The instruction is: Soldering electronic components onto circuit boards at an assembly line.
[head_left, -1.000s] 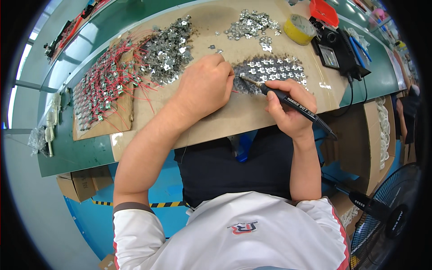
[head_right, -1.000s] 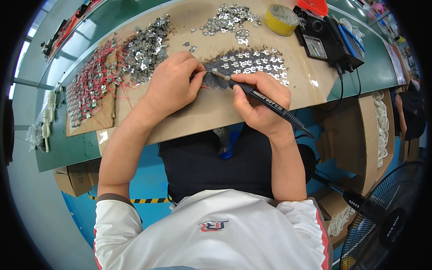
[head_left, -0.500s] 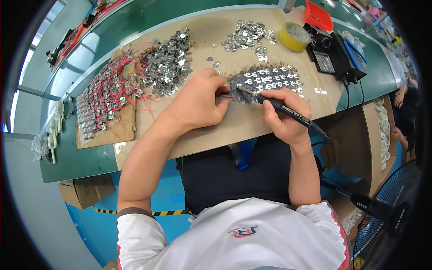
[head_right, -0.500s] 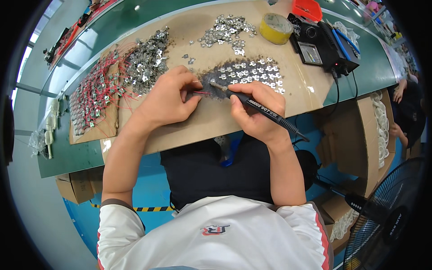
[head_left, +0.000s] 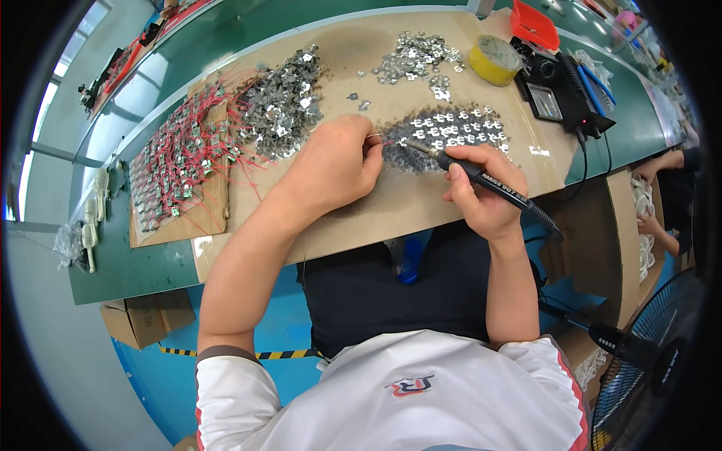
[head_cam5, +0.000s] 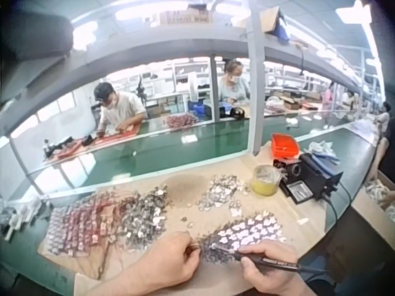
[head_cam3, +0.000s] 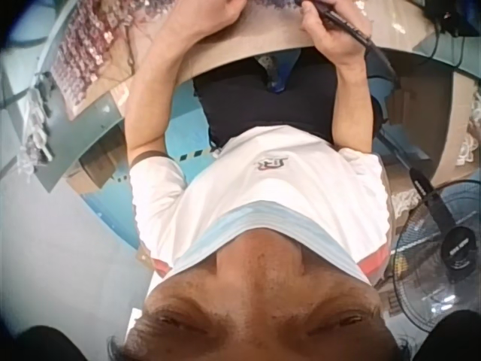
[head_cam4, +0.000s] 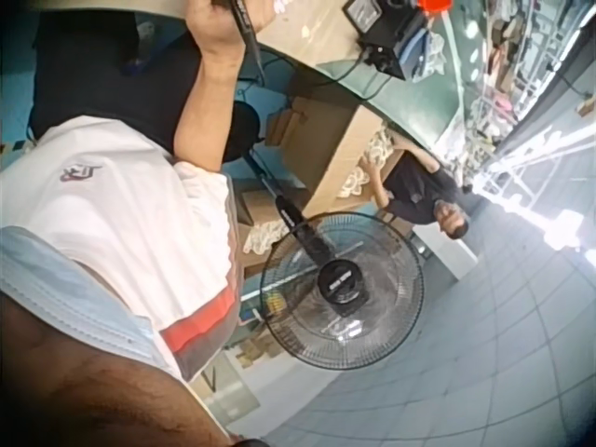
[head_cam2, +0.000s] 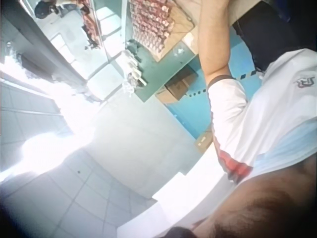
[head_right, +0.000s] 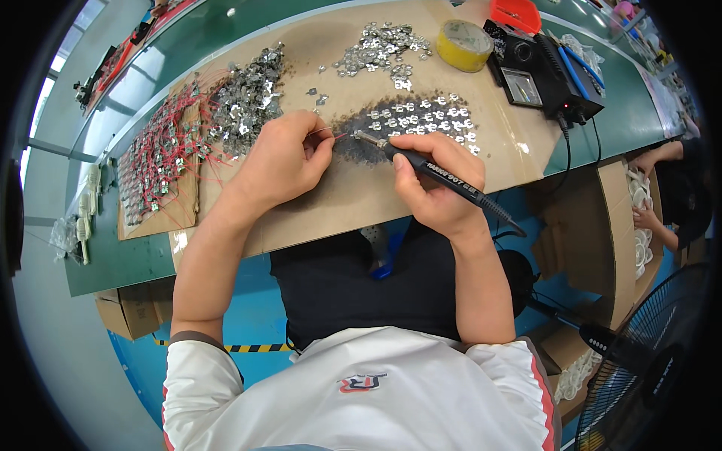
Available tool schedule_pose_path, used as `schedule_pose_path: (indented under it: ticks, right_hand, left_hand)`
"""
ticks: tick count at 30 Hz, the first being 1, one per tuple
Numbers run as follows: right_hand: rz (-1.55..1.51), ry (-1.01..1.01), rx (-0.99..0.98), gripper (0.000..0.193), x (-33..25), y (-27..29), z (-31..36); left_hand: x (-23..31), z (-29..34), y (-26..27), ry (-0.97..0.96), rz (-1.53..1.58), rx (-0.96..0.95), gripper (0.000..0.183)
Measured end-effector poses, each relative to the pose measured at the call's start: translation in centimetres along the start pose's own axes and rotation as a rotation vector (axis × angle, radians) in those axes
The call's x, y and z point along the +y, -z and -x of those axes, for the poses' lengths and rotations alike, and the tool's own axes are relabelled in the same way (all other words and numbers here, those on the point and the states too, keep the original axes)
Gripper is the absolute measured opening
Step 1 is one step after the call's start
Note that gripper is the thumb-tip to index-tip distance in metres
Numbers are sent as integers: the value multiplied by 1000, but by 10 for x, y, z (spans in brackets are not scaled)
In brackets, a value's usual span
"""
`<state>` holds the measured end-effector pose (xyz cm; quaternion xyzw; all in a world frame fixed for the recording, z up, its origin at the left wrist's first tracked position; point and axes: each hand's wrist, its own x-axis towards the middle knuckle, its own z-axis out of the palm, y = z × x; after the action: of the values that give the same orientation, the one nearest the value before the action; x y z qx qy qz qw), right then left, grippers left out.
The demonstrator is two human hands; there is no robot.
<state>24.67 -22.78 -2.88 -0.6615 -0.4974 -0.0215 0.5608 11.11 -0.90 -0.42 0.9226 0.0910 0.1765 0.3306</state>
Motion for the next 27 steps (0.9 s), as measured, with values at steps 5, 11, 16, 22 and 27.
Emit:
schedule_pose_path:
  ticks: [5, 11, 16, 22, 27]
  right_hand:
    - [33, -13, -46, 17, -4, 0, -4]
    - [35, 13, -31, 18, -2, -1, -4]
    - [37, -5, -43, 19, -2, 0, -4]
    - [18, -23, -45, 19, -1, 0, -3]
    - [20, -7, -50, 20, 0, 1, -3]
  left_hand:
    - [-6, 1, -8, -69, -138, 80, 10]
    - [-4, 1, -12, -94, -217, 98, 11]
    - [-2, 0, -11, -89, -229, 61, 14]
    - [-1, 0, -12, -99, -229, 75, 14]
    - [1, 0, -12, -107, -247, 65, 13]
